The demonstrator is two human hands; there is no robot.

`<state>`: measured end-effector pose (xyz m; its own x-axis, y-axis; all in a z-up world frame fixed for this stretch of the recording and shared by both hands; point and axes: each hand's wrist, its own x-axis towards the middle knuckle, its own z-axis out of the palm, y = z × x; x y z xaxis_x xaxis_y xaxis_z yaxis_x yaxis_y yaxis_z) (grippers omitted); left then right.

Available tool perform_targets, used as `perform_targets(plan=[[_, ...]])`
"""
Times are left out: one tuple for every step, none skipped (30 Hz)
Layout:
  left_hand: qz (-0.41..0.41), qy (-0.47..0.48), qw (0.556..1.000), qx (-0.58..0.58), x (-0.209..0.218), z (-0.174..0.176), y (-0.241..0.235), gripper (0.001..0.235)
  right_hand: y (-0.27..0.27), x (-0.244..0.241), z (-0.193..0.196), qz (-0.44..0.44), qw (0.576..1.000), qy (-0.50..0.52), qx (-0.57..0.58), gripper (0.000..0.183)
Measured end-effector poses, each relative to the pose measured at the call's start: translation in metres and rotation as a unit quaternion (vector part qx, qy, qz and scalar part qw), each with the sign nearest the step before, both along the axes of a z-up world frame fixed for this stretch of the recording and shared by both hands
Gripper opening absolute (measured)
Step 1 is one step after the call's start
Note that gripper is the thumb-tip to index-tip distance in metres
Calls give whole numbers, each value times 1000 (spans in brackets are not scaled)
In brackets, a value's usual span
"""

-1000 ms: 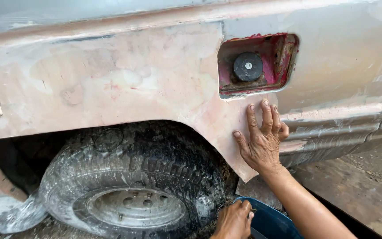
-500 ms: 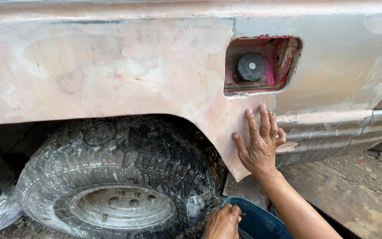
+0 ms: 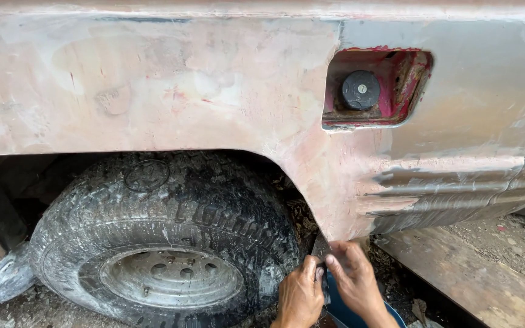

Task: The person sands the rear quarter panel of a vehicle using a sanding block and water. They repeatedly dip the block into a blue bucket of water and rub the surface around the fuel filler area to smooth the bodywork.

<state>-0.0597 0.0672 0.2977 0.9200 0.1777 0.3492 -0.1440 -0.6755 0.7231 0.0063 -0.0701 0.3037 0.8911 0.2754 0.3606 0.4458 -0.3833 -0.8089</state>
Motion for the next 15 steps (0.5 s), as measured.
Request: perform_targets(plan=[[0, 1, 1000, -1, 0, 2, 0, 15, 0, 0, -10, 0, 1000, 1, -1, 30], [-15, 0, 1000, 0, -1, 3, -1, 20, 0, 0, -20, 20, 994, 92, 62, 33], [-30, -1, 1000, 2, -2, 5, -1, 25, 0, -1, -30, 39, 975, 182, 124, 36], [-30, -1, 1000, 1, -2, 7, -2, 25, -2, 0, -38, 39, 975, 182, 124, 36], [-26, -9, 1000, -10, -3, 10, -4, 23, -5, 0, -46, 51, 967, 195, 152, 26], [-20, -19, 999, -21, -3, 12, -5, 22, -7, 2, -54, 65, 959, 208, 179, 24], [-19, -19, 999, -22, -2, 12, -4, 22, -8, 3, -59, 66, 959, 208, 178, 24], [-18, 2, 999, -31, -1, 12, -4, 17, -9, 5, -65, 65, 961, 185, 197, 22], [-17, 23, 999, -39, 0, 12, -4, 14, -10, 6, -70, 65, 961, 161, 215, 21], [-17, 23, 999, -40, 1, 13, -6, 14, -11, 8, -71, 65, 961, 160, 215, 21], [-22, 18, 999, -47, 2, 13, -8, 13, -11, 9, -72, 49, 959, 158, 230, 21], [-28, 14, 998, -53, 2, 13, -10, 13, -12, 10, -74, 32, 956, 157, 246, 22], [-27, 14, 998, -53, 0, 18, -10, 13, -11, 9, -66, 32, 956, 157, 246, 22], [-37, 31, 998, -51, -3, 23, -10, 18, -10, 9, -59, 8, 963, 135, 233, 22], [-47, 48, 997, -49, -5, 28, -11, 23, -9, 8, -51, -16, 969, 113, 221, 22]])
